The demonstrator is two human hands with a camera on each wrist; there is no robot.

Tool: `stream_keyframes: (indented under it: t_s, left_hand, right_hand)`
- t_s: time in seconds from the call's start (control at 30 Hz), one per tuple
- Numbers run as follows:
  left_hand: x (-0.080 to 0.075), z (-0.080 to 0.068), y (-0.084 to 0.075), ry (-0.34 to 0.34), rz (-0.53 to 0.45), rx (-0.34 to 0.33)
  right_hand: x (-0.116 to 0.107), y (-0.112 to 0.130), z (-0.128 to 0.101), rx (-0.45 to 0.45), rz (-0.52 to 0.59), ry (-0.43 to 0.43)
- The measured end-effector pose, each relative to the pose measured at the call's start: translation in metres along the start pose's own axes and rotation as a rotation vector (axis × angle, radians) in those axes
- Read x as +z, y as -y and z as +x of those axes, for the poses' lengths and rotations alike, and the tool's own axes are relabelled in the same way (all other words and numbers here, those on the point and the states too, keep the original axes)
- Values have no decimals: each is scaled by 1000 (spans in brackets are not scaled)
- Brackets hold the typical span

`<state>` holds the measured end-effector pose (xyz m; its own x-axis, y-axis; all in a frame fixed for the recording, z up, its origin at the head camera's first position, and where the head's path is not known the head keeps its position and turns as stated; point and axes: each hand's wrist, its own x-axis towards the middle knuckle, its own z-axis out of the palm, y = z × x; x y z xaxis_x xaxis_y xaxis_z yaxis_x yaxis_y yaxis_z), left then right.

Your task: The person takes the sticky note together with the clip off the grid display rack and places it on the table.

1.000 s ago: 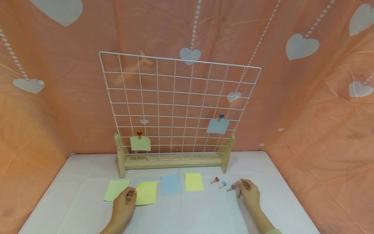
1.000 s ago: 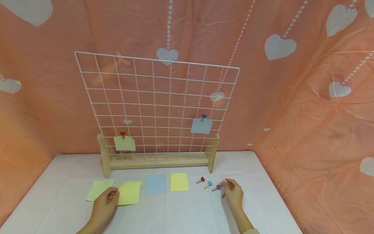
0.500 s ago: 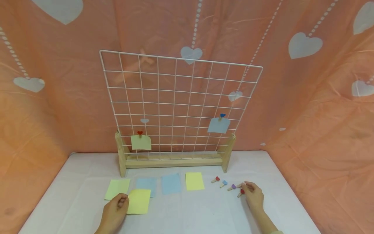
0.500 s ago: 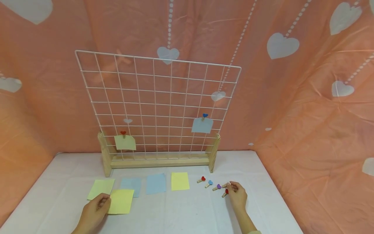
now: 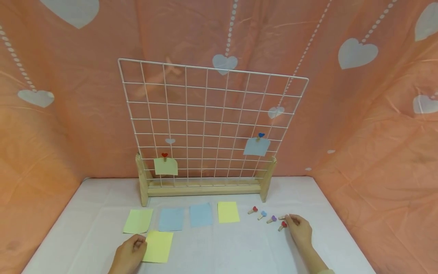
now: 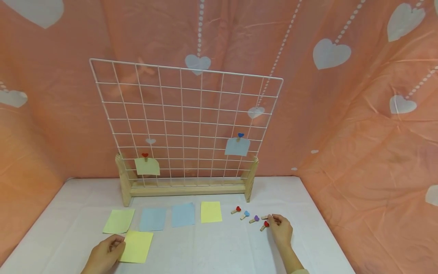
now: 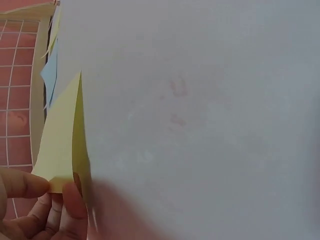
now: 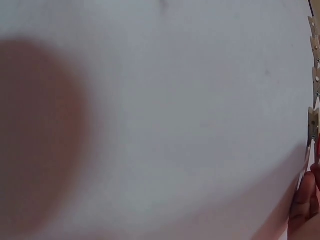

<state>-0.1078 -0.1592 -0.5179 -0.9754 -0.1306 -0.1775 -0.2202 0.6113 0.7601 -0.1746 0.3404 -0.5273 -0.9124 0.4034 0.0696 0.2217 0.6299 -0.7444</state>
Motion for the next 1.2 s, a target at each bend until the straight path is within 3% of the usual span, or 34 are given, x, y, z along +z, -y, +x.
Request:
stream_keyframes:
  t_s: [0.23,0.8,1.03,1.2]
  left_hand:
    - [-1,0,8,14,37,-32]
    - [-6,-4,10,20,42,-88]
    - [-7,-1,15,-13,47,-65]
    - [-12,5,10,-45,18,-14]
  right_hand:
    - [0,-2,3,-1,-35,3]
    - [6,1,3,11,-34,-17]
    - [10,20,-4,-4,80,-133]
    - [17,38,-7,-5,145,-120]
